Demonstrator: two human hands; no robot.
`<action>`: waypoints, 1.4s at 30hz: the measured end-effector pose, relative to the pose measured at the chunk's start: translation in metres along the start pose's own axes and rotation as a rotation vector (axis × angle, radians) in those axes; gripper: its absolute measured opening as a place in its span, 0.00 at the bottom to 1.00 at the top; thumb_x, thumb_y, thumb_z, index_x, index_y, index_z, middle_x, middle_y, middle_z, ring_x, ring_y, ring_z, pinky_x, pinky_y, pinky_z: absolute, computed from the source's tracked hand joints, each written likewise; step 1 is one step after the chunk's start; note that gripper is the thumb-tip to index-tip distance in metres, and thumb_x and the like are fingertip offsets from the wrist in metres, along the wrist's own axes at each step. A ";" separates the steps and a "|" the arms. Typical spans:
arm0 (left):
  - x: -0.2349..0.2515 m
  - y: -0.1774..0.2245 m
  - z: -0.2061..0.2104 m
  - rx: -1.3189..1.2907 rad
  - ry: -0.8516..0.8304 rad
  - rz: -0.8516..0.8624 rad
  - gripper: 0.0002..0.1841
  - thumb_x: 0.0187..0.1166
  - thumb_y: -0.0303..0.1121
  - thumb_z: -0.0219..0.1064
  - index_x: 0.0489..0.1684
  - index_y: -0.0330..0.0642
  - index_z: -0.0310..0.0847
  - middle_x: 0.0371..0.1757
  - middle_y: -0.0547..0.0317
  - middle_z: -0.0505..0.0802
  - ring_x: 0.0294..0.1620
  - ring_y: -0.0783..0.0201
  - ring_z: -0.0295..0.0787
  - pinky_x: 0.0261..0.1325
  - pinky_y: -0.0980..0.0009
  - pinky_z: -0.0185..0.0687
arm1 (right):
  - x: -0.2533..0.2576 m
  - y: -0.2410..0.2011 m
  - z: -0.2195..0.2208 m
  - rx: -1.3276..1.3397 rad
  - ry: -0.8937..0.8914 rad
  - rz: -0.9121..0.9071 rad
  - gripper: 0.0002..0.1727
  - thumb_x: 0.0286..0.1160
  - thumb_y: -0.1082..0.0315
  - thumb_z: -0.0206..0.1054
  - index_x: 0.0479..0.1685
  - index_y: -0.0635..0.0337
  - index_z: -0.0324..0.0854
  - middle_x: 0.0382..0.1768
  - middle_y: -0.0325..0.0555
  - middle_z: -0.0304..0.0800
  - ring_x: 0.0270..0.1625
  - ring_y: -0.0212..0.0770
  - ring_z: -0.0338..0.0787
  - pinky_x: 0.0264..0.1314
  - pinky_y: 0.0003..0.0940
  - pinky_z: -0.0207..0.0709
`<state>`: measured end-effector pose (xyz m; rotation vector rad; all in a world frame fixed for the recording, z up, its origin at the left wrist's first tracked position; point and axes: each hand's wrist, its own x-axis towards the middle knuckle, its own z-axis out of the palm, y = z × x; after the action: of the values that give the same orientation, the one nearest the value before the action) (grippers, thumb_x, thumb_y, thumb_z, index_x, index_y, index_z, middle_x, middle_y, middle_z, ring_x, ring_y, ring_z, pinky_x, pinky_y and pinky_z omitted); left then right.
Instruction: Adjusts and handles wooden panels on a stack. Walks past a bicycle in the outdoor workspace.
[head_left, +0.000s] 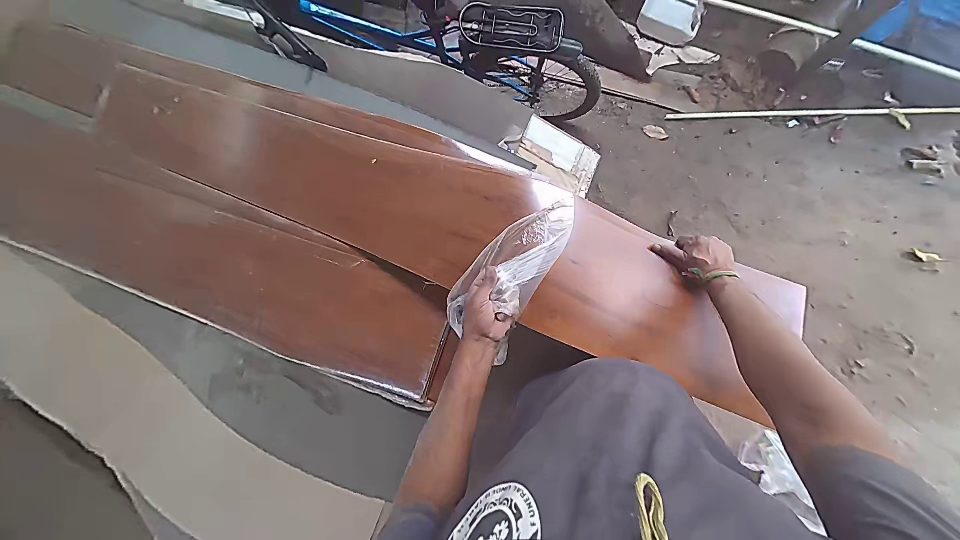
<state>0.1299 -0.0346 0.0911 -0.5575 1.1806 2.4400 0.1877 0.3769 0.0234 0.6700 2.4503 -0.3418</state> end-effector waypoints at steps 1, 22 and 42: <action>-0.001 0.001 0.001 -0.040 0.019 0.005 0.15 0.95 0.36 0.46 0.47 0.40 0.78 0.26 0.54 0.88 0.13 0.69 0.79 0.12 0.75 0.76 | 0.003 0.001 0.002 0.012 -0.006 0.000 0.45 0.72 0.20 0.53 0.43 0.56 0.90 0.45 0.61 0.94 0.55 0.65 0.92 0.54 0.72 0.79; 0.079 0.146 -0.015 1.133 0.237 0.132 0.17 0.70 0.46 0.80 0.36 0.42 0.84 0.31 0.58 0.86 0.30 0.65 0.79 0.38 0.62 0.77 | 0.037 -0.147 -0.069 0.053 0.062 -0.137 0.49 0.69 0.17 0.50 0.49 0.59 0.90 0.53 0.67 0.92 0.63 0.68 0.90 0.59 0.74 0.78; 0.095 0.058 0.029 1.305 1.001 0.340 0.12 0.83 0.35 0.65 0.52 0.41 0.91 0.54 0.45 0.94 0.61 0.48 0.90 0.70 0.44 0.80 | 0.180 -0.150 -0.010 0.135 -0.221 -0.413 0.39 0.82 0.30 0.53 0.53 0.60 0.88 0.56 0.59 0.93 0.64 0.58 0.90 0.68 0.64 0.79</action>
<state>0.0151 -0.0304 0.0983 -1.1442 2.9548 0.9136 -0.0246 0.3234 -0.0604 0.1595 2.3511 -0.7070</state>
